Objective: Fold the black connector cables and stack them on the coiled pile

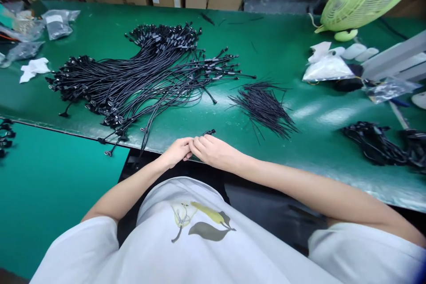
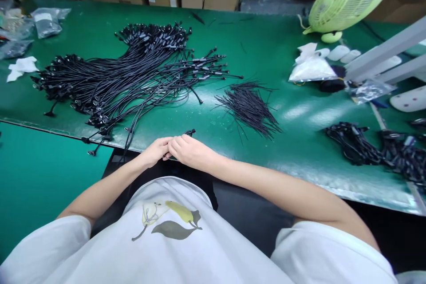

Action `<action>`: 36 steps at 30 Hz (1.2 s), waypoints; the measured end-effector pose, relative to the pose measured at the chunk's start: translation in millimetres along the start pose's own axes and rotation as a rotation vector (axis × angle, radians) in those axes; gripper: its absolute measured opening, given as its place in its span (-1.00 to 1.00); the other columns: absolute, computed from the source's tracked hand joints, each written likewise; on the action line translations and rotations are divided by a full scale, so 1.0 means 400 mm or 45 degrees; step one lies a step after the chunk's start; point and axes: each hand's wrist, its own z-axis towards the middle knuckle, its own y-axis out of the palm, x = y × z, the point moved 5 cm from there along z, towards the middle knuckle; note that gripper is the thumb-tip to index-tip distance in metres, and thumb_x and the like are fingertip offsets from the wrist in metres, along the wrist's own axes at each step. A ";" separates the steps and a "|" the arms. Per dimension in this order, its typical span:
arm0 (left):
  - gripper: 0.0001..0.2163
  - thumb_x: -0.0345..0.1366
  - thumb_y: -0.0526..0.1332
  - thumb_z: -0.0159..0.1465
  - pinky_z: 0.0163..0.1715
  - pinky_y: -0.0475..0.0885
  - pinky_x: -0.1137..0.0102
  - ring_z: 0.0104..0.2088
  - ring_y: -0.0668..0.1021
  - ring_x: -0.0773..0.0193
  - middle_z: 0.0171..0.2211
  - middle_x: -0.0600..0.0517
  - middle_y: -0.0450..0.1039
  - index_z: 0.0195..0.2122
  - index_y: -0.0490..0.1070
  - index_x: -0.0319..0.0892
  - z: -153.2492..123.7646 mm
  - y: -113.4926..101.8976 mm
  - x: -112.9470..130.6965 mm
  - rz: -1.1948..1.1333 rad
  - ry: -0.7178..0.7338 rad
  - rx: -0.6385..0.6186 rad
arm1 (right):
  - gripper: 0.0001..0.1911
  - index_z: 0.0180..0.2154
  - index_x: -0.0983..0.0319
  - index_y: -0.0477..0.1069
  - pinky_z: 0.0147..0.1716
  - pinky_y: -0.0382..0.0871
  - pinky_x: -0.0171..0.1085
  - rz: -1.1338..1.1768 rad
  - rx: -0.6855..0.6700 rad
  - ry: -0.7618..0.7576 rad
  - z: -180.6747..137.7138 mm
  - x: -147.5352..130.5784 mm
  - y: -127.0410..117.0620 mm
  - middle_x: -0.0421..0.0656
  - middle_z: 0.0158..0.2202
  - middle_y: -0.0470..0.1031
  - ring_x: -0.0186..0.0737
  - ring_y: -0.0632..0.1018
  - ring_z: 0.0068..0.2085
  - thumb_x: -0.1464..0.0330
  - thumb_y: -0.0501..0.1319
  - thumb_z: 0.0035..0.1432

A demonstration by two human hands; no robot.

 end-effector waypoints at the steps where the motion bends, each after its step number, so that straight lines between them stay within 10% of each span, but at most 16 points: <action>1: -0.84 -0.24 0.18 0.17 -0.67 0.05 0.53 -0.68 0.17 0.47 -0.71 0.21 0.13 -0.47 0.27 -0.18 0.001 0.000 -0.001 -0.064 -0.037 -0.023 | -0.69 -0.22 0.35 0.42 -0.35 0.15 -0.17 -0.036 -0.022 -0.020 0.001 -0.007 -0.003 -0.03 -0.33 0.39 -0.15 0.33 -0.32 0.56 -0.09 0.29; 15: -0.92 -0.40 0.04 0.21 -0.57 0.19 0.48 -0.64 0.27 0.43 -0.64 0.18 0.21 -0.40 0.29 -0.18 -0.006 0.034 0.020 0.198 0.066 0.057 | -0.70 -0.51 0.30 0.39 -0.47 0.03 -0.19 0.033 -0.333 0.112 0.031 0.015 0.032 -0.06 -0.54 0.30 -0.19 0.28 -0.49 0.63 -0.02 0.12; 20: -0.88 -0.42 0.02 0.22 -0.45 0.24 0.43 -0.52 0.34 0.33 -0.58 0.12 0.28 -0.36 0.33 -0.16 0.012 0.040 0.034 0.448 0.289 0.173 | -0.77 -0.43 0.38 0.41 -0.51 0.01 -0.24 0.100 -0.510 0.164 0.028 0.029 0.052 0.01 -0.49 0.38 -0.17 0.39 -0.45 0.59 0.00 0.14; 25: -0.82 -0.42 0.04 0.18 -0.45 0.27 0.41 -0.57 0.31 0.36 -0.53 0.12 0.32 -0.24 0.38 -0.19 0.023 0.049 0.018 0.319 0.112 0.092 | -0.74 -0.32 0.40 0.43 -0.51 0.01 -0.25 0.289 -0.577 0.221 0.013 0.063 0.059 0.04 -0.39 0.44 -0.15 0.44 -0.40 0.54 -0.03 0.20; 30: -0.59 -0.38 0.14 0.15 0.03 0.29 0.28 -0.04 0.43 0.17 -0.04 -0.06 0.42 0.06 0.37 -0.14 0.031 0.030 0.052 -0.057 0.246 0.217 | -0.77 -0.33 0.29 0.39 -0.42 0.11 -0.30 0.724 -0.183 0.676 0.021 0.112 0.068 -0.05 -0.33 0.47 -0.23 0.43 -0.34 0.43 -0.01 0.24; 33: -0.65 -0.16 0.02 0.33 0.16 0.18 0.25 0.13 0.34 0.13 0.05 -0.10 0.38 0.03 0.43 -0.17 0.028 0.008 0.078 -0.218 0.345 0.253 | -0.65 -0.50 0.23 0.23 -0.45 0.13 -0.34 1.322 0.270 1.051 0.013 0.114 0.090 -0.19 -0.51 0.30 -0.32 0.32 -0.47 0.26 -0.07 0.29; 36: -0.60 -0.04 -0.02 0.36 0.19 0.11 0.28 0.13 0.31 0.12 0.03 -0.09 0.36 -0.11 0.52 -0.16 -0.012 -0.023 0.113 0.012 0.547 0.391 | -0.60 -0.53 0.19 0.14 -0.58 -0.02 -0.36 1.990 0.363 1.218 -0.002 0.095 0.136 -0.33 -0.63 0.03 -0.39 0.06 -0.61 0.10 -0.04 0.26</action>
